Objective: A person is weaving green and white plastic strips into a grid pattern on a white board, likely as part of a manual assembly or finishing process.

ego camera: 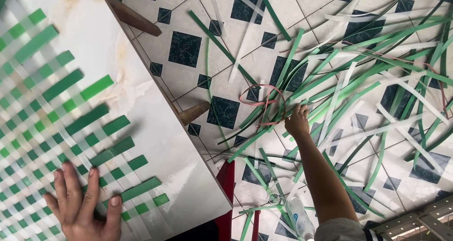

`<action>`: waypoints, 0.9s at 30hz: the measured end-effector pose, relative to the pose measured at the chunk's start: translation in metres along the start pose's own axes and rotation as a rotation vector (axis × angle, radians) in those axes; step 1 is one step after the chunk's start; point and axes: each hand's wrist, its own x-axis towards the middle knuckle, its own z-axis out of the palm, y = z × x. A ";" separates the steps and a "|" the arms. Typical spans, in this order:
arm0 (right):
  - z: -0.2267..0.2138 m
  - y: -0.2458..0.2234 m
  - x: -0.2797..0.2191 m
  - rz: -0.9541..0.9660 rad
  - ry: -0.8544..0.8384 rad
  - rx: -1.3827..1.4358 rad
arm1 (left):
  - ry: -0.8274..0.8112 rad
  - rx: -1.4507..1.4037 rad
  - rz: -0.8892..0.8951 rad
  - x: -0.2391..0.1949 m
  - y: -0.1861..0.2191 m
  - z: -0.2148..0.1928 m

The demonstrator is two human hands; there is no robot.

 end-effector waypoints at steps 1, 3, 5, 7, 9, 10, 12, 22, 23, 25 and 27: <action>0.002 0.001 -0.005 0.023 -0.010 -0.039 | 0.001 -0.002 -0.006 0.000 0.000 0.000; 0.006 0.005 -0.012 0.045 -0.017 -0.077 | 0.004 -0.005 -0.012 -0.001 0.000 0.001; 0.010 0.010 -0.016 0.059 -0.046 -0.197 | 0.014 -0.002 0.000 -0.001 -0.001 0.001; -0.002 0.015 -0.011 0.056 -0.128 -0.193 | 0.009 0.003 0.002 0.002 0.000 0.000; -0.027 0.010 -0.015 0.058 -0.213 -0.191 | -0.001 0.006 0.003 0.001 0.003 -0.001; -0.047 0.000 -0.020 0.109 -0.072 -0.091 | -0.007 -0.001 -0.011 0.001 0.005 -0.002; -0.071 -0.006 -0.006 0.146 0.074 0.013 | 0.001 0.002 -0.025 0.004 0.006 -0.002; -0.123 -0.027 0.100 -0.254 0.334 0.106 | -0.022 0.118 0.006 -0.008 -0.011 0.002; -0.131 -0.042 0.105 -0.207 0.259 0.136 | -0.040 0.148 0.005 -0.010 -0.018 0.004; -0.121 -0.031 0.137 -0.236 0.230 0.072 | 0.011 0.354 0.142 -0.034 -0.066 0.022; -0.127 -0.043 0.145 -0.265 0.205 0.008 | 0.067 0.563 0.276 -0.040 -0.090 0.038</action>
